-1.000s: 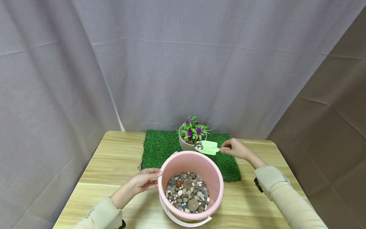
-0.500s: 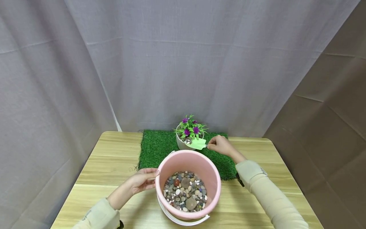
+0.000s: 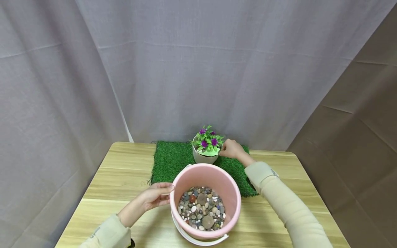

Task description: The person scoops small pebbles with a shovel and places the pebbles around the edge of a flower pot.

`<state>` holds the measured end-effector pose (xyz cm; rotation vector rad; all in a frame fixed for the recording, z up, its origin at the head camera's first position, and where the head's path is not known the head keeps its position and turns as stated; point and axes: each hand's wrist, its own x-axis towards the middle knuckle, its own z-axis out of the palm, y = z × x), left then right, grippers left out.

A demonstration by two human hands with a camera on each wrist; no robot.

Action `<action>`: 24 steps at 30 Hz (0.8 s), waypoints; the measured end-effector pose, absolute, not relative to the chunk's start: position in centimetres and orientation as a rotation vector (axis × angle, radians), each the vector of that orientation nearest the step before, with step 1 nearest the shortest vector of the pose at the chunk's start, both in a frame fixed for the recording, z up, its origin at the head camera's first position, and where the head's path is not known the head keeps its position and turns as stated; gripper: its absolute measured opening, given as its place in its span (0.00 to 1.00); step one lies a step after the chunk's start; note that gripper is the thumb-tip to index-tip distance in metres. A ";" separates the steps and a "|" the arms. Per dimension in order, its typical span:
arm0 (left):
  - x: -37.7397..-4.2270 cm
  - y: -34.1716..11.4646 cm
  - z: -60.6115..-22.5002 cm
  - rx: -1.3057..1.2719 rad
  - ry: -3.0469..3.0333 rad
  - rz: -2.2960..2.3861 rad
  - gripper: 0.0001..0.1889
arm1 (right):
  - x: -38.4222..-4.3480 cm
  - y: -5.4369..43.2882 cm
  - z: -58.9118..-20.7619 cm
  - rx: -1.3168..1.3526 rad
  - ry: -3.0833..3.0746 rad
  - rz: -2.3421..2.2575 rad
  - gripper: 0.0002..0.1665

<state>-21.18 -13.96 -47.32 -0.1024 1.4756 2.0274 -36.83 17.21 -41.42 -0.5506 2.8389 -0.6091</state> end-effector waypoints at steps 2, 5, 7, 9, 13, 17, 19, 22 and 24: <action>-21.2 -14.0 -47.3 -0.104 1.477 2.030 0.12 | -36.9 16.7 -40.7 -0.505 2.814 -0.573 0.27; -21.2 -13.9 -47.2 -0.104 1.483 2.030 0.13 | -36.9 15.9 -39.6 -0.430 2.813 -0.501 0.27; -21.2 -13.8 -47.1 -0.104 1.485 2.030 0.13 | -36.8 15.4 -39.0 -0.385 2.813 -0.444 0.26; -21.1 -13.7 -47.0 -0.106 1.487 2.027 0.13 | -36.9 15.1 -38.5 -0.351 2.807 -0.395 0.25; -21.1 -13.6 -46.9 -0.115 1.490 2.025 0.13 | -36.8 14.8 -37.6 -0.332 2.781 -0.328 0.21; -21.1 -13.5 -46.9 -0.119 1.491 2.027 0.14 | -36.8 14.9 -37.1 -0.337 2.774 -0.278 0.18; -21.1 -13.6 -47.0 -0.120 1.490 2.027 0.14 | -36.7 15.1 -36.9 -0.344 2.767 -0.272 0.18; -21.1 -13.6 -47.0 -0.125 1.497 2.028 0.15 | -36.5 15.4 -36.6 -0.377 2.752 -0.277 0.18; -21.1 -13.7 -47.0 -0.124 1.502 2.027 0.15 | -36.2 15.6 -36.3 -0.404 2.738 -0.290 0.19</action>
